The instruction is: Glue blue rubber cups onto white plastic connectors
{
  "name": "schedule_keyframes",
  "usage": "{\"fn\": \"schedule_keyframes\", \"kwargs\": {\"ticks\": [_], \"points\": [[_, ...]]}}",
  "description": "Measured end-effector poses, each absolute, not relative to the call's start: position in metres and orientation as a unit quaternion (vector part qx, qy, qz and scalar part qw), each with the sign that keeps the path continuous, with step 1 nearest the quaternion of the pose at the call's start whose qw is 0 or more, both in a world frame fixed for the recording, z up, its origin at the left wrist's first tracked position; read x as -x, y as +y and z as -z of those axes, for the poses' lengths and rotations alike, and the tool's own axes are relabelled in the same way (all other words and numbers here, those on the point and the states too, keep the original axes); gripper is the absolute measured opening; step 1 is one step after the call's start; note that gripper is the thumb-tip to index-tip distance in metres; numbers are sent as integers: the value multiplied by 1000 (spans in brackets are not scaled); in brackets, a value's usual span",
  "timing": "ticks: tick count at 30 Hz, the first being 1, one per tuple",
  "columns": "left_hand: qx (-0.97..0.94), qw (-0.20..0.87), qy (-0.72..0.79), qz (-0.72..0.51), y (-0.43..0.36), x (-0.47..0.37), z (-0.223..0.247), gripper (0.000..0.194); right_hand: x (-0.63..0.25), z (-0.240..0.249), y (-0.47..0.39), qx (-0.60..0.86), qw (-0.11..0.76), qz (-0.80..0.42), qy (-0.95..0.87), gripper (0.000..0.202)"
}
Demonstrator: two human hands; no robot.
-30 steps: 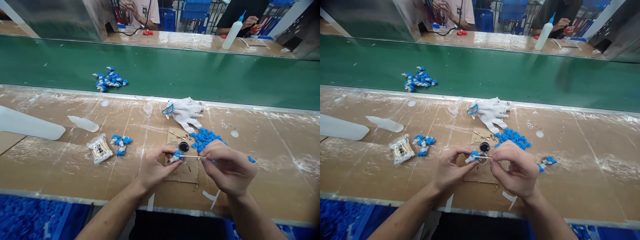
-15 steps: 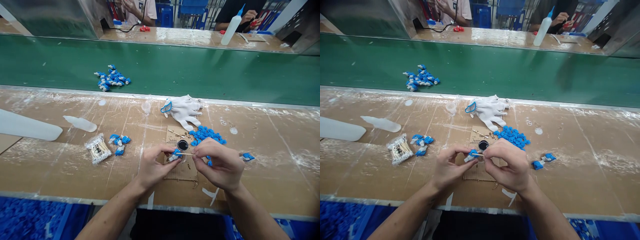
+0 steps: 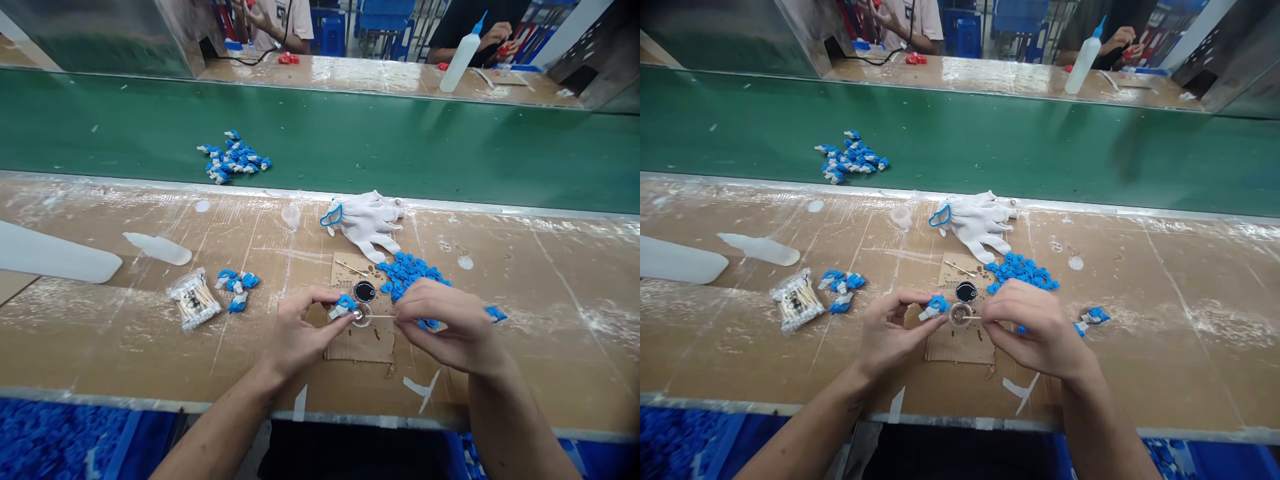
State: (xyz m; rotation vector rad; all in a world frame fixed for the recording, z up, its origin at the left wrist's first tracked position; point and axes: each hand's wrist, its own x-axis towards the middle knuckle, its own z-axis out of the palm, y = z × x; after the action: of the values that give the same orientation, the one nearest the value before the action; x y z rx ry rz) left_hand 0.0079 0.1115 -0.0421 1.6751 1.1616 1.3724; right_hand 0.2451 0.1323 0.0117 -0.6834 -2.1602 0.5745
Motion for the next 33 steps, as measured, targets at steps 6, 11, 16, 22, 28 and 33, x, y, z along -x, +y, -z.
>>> {"fn": "schedule_keyframes", "kwargs": {"ticks": [6,11,16,22,28,33], "points": [[-633,327,450,-538,111,-1,46,28,-253,-7,137,278,252,-248,-893,12],[-603,350,440,-566,113,0,45,31,-295,-15,140,433,368,-145,-810,17],[-582,377,444,-568,115,-2,42,33,-277,9,154,448,154,-88,-876,11],[-551,425,440,-568,115,-5,36,29,-261,20,163,429,154,-94,-885,19],[-516,504,378,-581,116,-10,27,32,-257,-7,139,402,420,-185,-792,22],[-502,541,345,-579,113,-12,24,32,-231,-16,123,331,468,-256,-778,29]]}}
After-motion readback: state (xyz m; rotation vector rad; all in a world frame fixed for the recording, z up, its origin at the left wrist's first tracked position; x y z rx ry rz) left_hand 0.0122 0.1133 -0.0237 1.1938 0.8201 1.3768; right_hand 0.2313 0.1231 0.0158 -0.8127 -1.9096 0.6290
